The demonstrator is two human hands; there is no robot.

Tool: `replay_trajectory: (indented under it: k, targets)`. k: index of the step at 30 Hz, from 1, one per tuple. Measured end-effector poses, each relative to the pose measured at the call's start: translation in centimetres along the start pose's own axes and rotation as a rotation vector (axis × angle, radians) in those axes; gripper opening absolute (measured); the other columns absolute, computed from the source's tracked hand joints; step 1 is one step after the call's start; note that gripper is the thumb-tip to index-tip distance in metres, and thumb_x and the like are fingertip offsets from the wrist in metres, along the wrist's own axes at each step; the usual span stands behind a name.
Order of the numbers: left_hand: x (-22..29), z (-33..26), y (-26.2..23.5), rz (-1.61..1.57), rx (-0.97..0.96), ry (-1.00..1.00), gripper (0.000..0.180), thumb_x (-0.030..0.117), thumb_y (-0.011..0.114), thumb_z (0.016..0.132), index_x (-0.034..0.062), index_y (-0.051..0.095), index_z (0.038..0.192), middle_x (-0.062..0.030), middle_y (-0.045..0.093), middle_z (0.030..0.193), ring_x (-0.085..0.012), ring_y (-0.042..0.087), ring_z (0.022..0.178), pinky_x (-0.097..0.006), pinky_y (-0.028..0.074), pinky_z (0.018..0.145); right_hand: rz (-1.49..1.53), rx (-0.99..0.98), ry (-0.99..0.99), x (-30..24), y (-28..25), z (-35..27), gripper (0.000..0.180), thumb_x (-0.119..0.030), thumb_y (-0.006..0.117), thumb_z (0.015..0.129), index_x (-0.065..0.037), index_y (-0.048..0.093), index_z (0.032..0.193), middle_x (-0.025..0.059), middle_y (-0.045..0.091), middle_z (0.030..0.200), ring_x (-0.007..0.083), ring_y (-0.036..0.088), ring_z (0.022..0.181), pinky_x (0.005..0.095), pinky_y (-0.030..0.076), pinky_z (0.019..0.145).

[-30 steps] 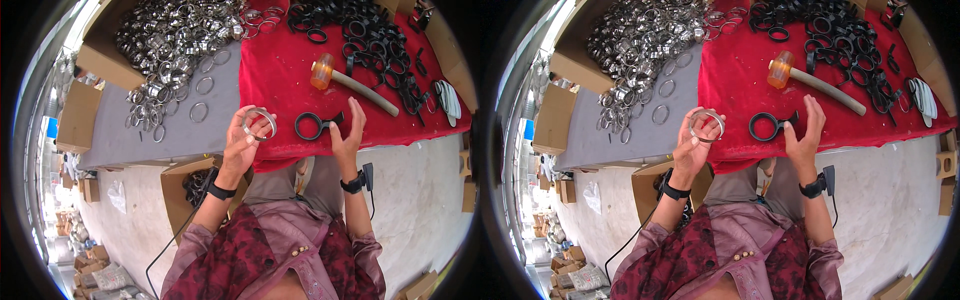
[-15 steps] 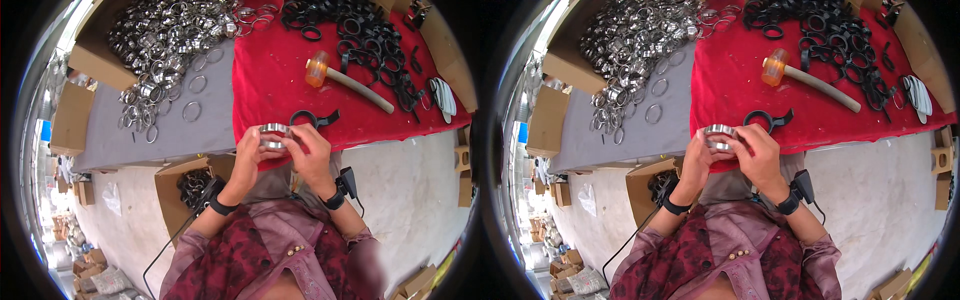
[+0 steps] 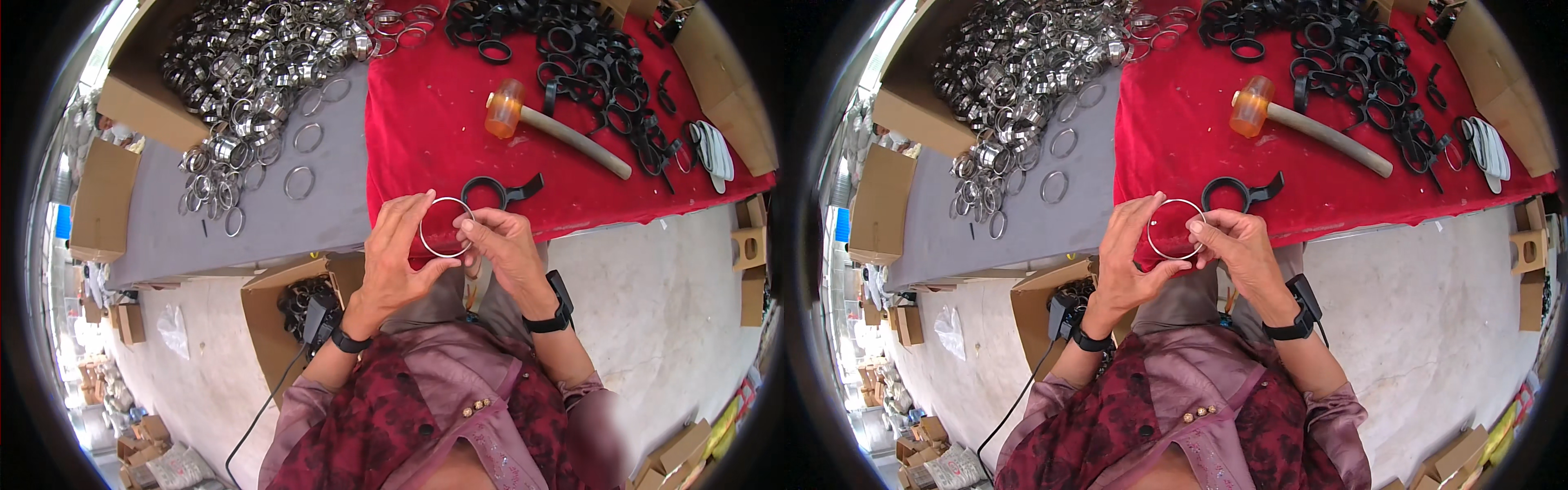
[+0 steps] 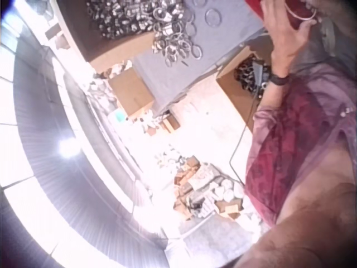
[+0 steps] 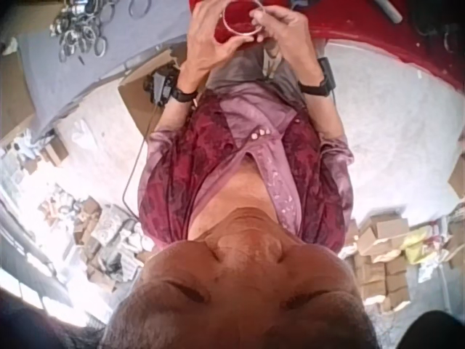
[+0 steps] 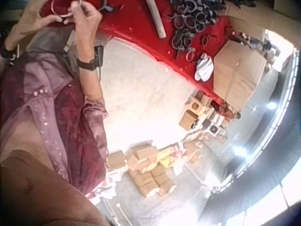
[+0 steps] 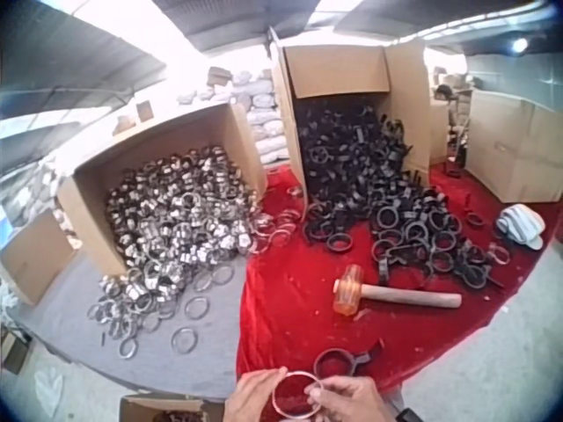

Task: Assembling metal rings into black plastic components using a mallet on a workbench.

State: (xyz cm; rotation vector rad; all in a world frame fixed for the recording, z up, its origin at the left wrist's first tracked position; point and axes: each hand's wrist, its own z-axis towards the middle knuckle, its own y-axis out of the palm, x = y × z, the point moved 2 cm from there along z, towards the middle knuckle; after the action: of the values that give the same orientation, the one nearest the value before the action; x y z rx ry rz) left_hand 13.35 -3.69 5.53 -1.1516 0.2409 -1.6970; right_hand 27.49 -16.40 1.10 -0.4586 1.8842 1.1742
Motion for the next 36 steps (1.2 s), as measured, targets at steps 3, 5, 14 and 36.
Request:
replay_trajectory:
  k: [3,5,14,36]
  targets:
    - [-0.1,-0.2,0.2,-0.017,-0.006,0.014,0.082,0.025,0.091,0.064,-0.003,0.057,0.133,-0.0209,0.063,0.125,-0.0402,0.061,0.111,-0.047,0.051,0.095,-0.025,-0.013,-0.006,0.0,0.0,-0.2,0.022,-0.015,0.074,0.094,0.004,0.073,0.103,0.0072,0.07,0.084,0.0105,0.065,0.068,0.0252,0.055,0.057]
    - [-0.5,-0.5,0.2,-0.063,-0.006,-0.026,0.079,0.022,0.093,0.062,-0.0023,0.06,0.13,-0.0196,0.065,0.124,-0.0375,0.062,0.111,-0.045,0.05,0.096,-0.035,0.015,0.031,0.0,0.2,-0.3,0.019,-0.014,0.073,0.095,0.003,0.073,0.103,0.0058,0.069,0.084,0.0097,0.065,0.069,0.0241,0.054,0.058]
    - [-0.2,-0.1,0.2,0.176,0.094,-0.054,0.069,0.02,0.09,0.063,-0.0025,0.059,0.121,-0.0203,0.065,0.113,-0.0389,0.063,0.103,-0.044,0.052,0.09,-1.324,0.414,-0.887,-2.7,-3.6,-1.6,0.022,0.0,0.068,0.087,0.0,0.071,0.108,0.0123,0.068,0.108,0.0256,0.066,0.093,0.0366,0.054,0.079]
    - [-0.6,0.0,-0.2,0.052,0.036,-0.134,0.069,0.019,0.09,0.066,-0.0027,0.059,0.123,-0.0201,0.065,0.116,-0.0362,0.063,0.105,-0.042,0.052,0.092,-1.125,0.138,-0.559,-5.7,-3.9,3.4,0.05,-0.012,0.065,0.095,-0.001,0.051,0.142,0.0132,0.062,0.098,0.0248,0.059,0.087,0.0399,0.049,0.089]
